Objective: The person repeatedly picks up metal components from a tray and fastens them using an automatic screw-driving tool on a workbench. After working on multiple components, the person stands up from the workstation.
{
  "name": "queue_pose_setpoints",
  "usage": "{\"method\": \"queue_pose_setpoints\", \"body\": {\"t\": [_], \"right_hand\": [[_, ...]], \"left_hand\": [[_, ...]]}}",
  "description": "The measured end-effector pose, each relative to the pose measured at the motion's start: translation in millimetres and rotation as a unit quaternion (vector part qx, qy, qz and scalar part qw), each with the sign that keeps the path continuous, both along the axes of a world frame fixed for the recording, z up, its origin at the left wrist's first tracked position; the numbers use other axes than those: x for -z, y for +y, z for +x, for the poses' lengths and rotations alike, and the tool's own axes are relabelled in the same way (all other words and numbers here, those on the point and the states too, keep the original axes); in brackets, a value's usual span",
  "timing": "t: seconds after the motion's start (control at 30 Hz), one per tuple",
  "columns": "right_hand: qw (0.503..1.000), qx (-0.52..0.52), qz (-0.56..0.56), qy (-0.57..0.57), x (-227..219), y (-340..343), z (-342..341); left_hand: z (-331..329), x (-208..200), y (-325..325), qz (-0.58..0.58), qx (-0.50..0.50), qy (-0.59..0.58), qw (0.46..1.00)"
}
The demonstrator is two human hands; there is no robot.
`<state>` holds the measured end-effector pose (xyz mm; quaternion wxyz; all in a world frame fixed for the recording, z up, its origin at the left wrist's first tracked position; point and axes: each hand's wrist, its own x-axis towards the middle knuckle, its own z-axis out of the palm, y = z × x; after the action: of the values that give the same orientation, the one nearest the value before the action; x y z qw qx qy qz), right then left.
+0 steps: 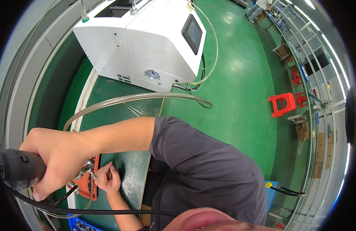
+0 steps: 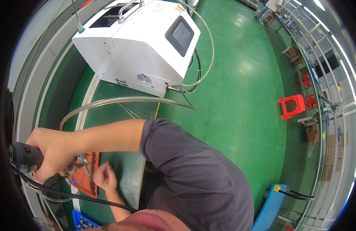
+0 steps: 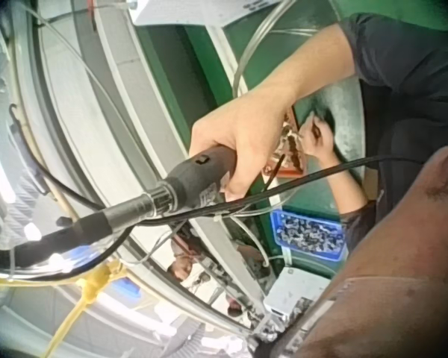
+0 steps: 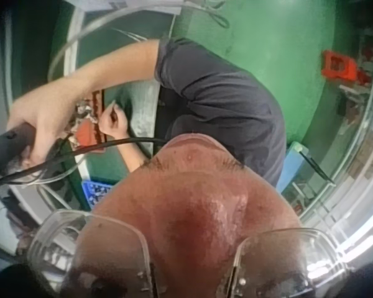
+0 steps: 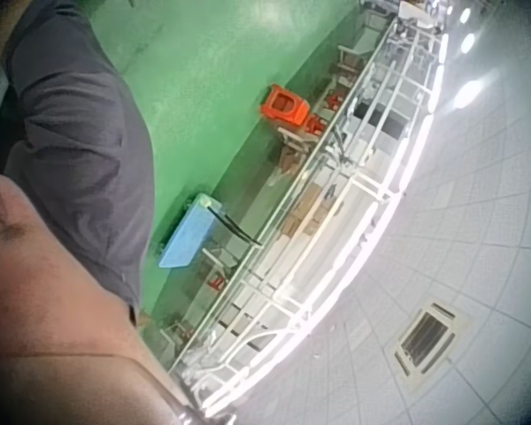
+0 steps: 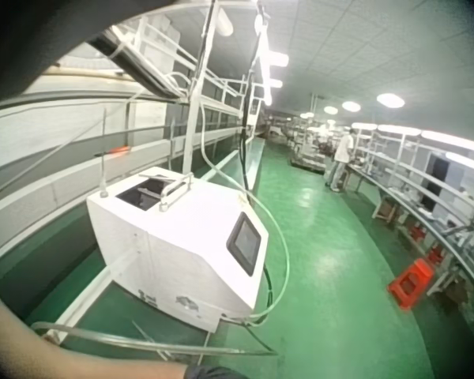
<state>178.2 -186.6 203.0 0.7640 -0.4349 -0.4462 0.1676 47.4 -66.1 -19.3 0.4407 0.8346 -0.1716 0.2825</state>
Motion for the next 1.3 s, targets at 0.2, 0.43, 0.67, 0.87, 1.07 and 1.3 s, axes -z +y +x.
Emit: {"method": "queue_pose_setpoints", "body": {"t": [0.2,0.43,0.67,0.87,1.07,1.3], "right_hand": [[1.0,-0.003,-0.011,0.009,-1,-9,3],[1.0,0.002,-0.023,-0.008,-4,0,0],[0.995,0.001,0.085,0.045,7,-9,-11],[0.992,-0.056,0.077,0.08,19,1,1],[0.991,-0.098,0.096,-0.004,9,-11,12],[0.992,-0.076,0.097,-0.009,4,-19,12]], "left_hand": [[2,1,-1,0.009,0.005,0.044,0.999],[-3,-11,4,0.047,-0.026,0.002,0.999],[8,-12,-4,-0.014,0.053,-0.008,0.998],[-11,-14,4,-0.01,-0.029,-0.011,0.999],[-7,-8,-2,-0.014,-0.005,-0.046,0.999],[-26,-99,-6,-0.146,-0.009,-0.184,0.972]]}}
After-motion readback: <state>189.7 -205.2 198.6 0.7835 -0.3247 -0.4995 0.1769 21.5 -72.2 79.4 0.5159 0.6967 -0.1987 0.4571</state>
